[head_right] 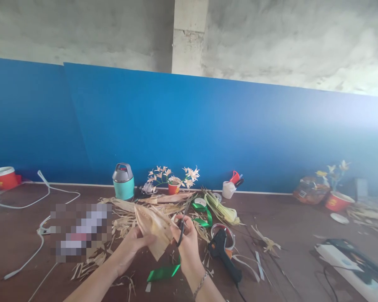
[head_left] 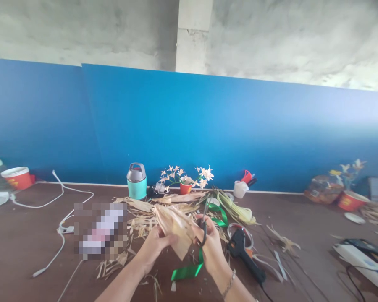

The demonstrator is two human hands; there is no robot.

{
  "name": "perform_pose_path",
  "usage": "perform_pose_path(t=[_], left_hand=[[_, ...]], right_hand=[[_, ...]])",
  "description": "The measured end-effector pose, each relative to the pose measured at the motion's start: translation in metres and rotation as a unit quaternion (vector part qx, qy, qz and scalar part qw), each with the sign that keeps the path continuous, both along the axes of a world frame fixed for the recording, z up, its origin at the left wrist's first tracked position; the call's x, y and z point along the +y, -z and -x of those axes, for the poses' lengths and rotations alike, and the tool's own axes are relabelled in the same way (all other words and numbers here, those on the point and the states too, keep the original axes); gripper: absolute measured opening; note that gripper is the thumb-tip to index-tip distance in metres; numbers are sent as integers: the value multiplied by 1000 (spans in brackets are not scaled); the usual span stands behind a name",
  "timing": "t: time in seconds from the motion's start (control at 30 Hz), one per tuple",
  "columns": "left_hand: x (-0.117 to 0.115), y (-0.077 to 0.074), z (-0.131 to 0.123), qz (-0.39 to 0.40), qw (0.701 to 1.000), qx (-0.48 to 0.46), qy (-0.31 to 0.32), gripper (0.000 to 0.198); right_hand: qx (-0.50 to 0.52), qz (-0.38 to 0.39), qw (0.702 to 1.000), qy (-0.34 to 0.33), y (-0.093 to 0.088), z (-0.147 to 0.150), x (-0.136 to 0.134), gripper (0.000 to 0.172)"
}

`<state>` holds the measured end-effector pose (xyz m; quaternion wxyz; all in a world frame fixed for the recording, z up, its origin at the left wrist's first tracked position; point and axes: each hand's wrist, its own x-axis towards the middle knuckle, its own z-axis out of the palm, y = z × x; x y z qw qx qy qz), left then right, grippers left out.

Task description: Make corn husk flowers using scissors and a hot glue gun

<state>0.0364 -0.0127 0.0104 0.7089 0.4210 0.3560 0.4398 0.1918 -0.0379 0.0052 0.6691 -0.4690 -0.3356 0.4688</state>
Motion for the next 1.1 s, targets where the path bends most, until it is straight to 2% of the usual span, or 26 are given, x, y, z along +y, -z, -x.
perform_pose_path(t=[0.1, 0.27, 0.43, 0.5, 0.63, 0.7, 0.8, 0.9, 1.0, 1.1], left_hand=[[0, -3, 3, 15, 1000, -16, 6, 42], [-5, -10, 2, -2, 998, -54, 27, 49], [-5, -12, 2, -6, 999, -36, 19, 43], [-2, -10, 3, -24, 999, -23, -16, 43], [3, 0, 2, -77, 985, 57, -146, 31], [2, 2, 1, -103, 978, 80, -163, 31], [-5, -2, -2, -125, 979, 61, -150, 31], [-13, -9, -5, -106, 992, 6, -63, 35], [-16, -8, -8, -56, 996, -47, -43, 34], [-12, -2, -6, -2, 994, -66, -82, 25]], right_hand=[[39, 6, 999, 8, 2, -2, 2, 41], [93, 28, 995, 20, 5, -3, 4, 41], [85, 16, 996, 24, 0, -3, 3, 45], [49, 7, 998, 29, -4, -3, 0, 45], [-40, -28, 997, 67, -8, -1, -5, 44], [-88, -43, 992, 81, -6, 1, -7, 41], [-176, -86, 977, 87, -1, 6, -10, 31], [-278, -148, 948, 46, 2, 10, -15, 22], [-372, -198, 906, -36, 2, 12, -21, 34], [-409, -218, 880, -105, 1, 13, -24, 40]])
